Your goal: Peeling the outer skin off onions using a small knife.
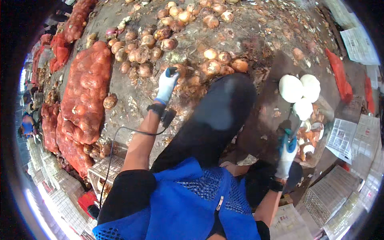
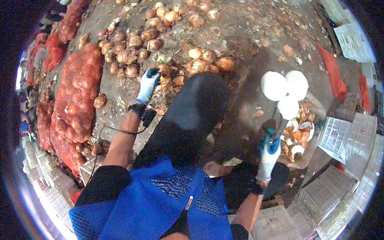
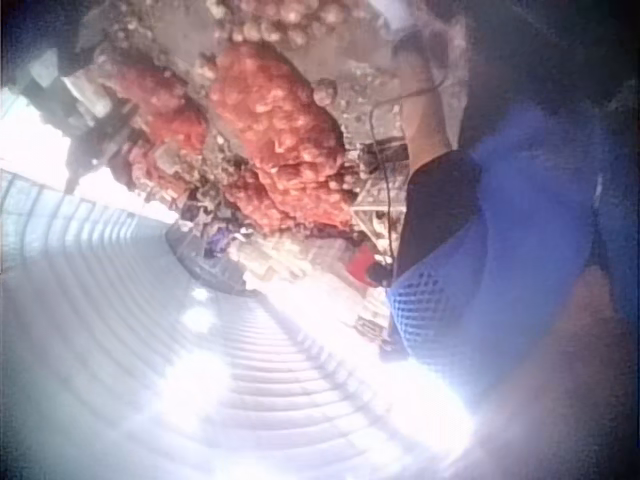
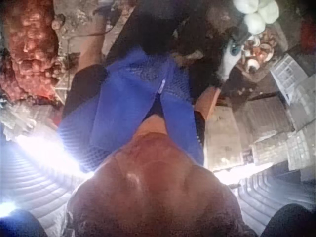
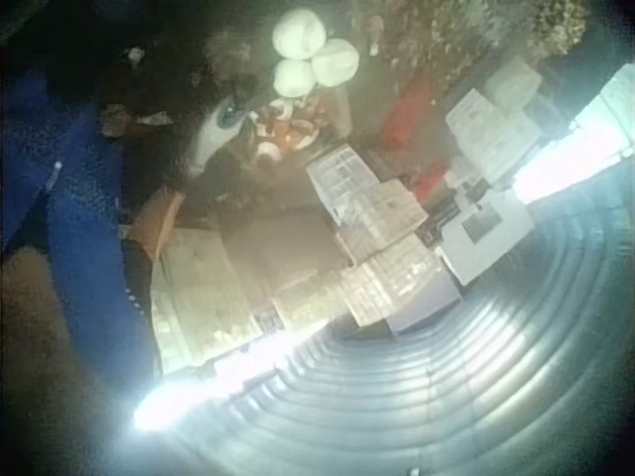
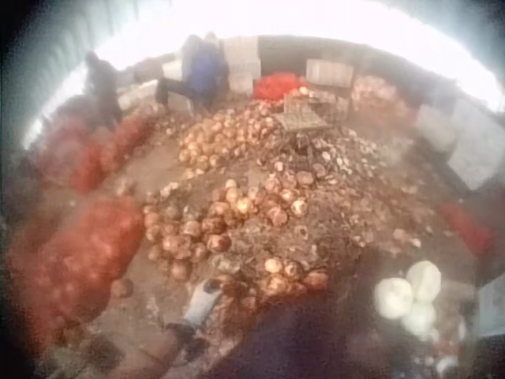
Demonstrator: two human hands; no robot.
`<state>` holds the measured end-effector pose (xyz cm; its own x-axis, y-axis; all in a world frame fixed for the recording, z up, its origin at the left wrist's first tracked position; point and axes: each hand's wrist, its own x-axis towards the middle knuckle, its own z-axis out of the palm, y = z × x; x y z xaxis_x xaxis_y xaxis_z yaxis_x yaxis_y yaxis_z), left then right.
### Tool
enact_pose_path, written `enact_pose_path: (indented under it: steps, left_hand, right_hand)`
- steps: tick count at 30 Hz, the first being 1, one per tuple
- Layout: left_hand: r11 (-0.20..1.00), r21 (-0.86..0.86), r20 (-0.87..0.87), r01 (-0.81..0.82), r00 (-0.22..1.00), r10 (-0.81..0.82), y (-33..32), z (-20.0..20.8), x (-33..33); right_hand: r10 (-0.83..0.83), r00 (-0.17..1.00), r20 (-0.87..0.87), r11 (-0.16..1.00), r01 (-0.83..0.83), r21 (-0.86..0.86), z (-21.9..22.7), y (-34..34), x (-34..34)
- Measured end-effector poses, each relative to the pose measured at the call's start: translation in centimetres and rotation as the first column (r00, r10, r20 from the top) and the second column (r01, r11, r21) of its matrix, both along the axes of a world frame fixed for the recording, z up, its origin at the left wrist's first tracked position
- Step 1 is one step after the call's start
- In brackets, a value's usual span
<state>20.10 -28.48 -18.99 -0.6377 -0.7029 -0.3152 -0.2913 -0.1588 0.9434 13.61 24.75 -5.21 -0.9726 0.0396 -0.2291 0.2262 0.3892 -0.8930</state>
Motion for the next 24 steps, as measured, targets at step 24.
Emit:
enact_pose_path:
  steps: [24]
  left_hand:
    - [0.91,-0.353,0.451,0.217,0.892,-0.037,-7.2,-10.5,-4.7]
  right_hand:
    - [0.141,0.969,-0.201,0.917,-0.051,0.395,0.2,-8.8,0.0]
